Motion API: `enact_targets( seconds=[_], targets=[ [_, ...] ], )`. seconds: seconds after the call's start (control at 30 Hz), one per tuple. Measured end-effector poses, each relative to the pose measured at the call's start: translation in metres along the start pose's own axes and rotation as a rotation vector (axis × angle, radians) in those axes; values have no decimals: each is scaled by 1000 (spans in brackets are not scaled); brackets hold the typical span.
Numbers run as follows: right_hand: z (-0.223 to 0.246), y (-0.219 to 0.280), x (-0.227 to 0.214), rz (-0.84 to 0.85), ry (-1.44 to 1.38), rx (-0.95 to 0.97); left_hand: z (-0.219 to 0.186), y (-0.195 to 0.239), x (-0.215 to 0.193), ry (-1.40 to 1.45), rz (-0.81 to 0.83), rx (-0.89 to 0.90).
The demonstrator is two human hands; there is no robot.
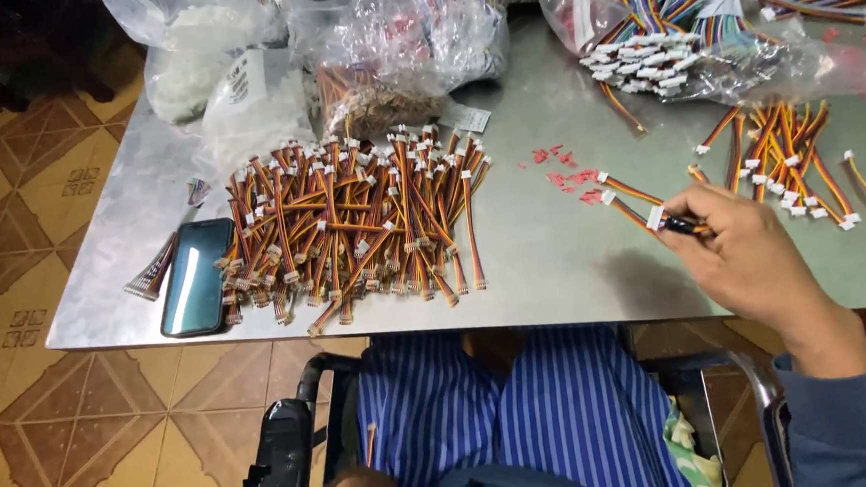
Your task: Assembling wire harnesses by manually attaching plastic connectors to the ends of wires.
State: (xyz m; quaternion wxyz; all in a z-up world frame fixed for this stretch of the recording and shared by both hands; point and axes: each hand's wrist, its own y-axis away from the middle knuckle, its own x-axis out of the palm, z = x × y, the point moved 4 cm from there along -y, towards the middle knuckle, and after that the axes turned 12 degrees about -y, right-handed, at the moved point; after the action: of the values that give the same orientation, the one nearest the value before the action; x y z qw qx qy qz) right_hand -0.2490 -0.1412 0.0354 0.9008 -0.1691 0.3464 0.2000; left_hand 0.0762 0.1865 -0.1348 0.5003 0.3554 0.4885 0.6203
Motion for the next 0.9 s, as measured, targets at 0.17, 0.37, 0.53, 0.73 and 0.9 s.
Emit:
enact_targets(
  seconds=[0.17,0.37,0.53,0.73,0.9],
  targets=[
    [5,4,-3,-13,-55,14,2,16,-10,-61,-69,23],
    [12,2,-8,-6,-48,70,8,19,-16,-162,-142,50],
    [14,-1,-2,-18,-64,27,41,-46,-23,-198,-249,-14],
    [16,-8,6,-30,-72,-77,100,217,-111,92,-1189,288],
    [27,-1,12,-3,-200,-109,117,170,-195,-2,-1725,22]
  ],
)
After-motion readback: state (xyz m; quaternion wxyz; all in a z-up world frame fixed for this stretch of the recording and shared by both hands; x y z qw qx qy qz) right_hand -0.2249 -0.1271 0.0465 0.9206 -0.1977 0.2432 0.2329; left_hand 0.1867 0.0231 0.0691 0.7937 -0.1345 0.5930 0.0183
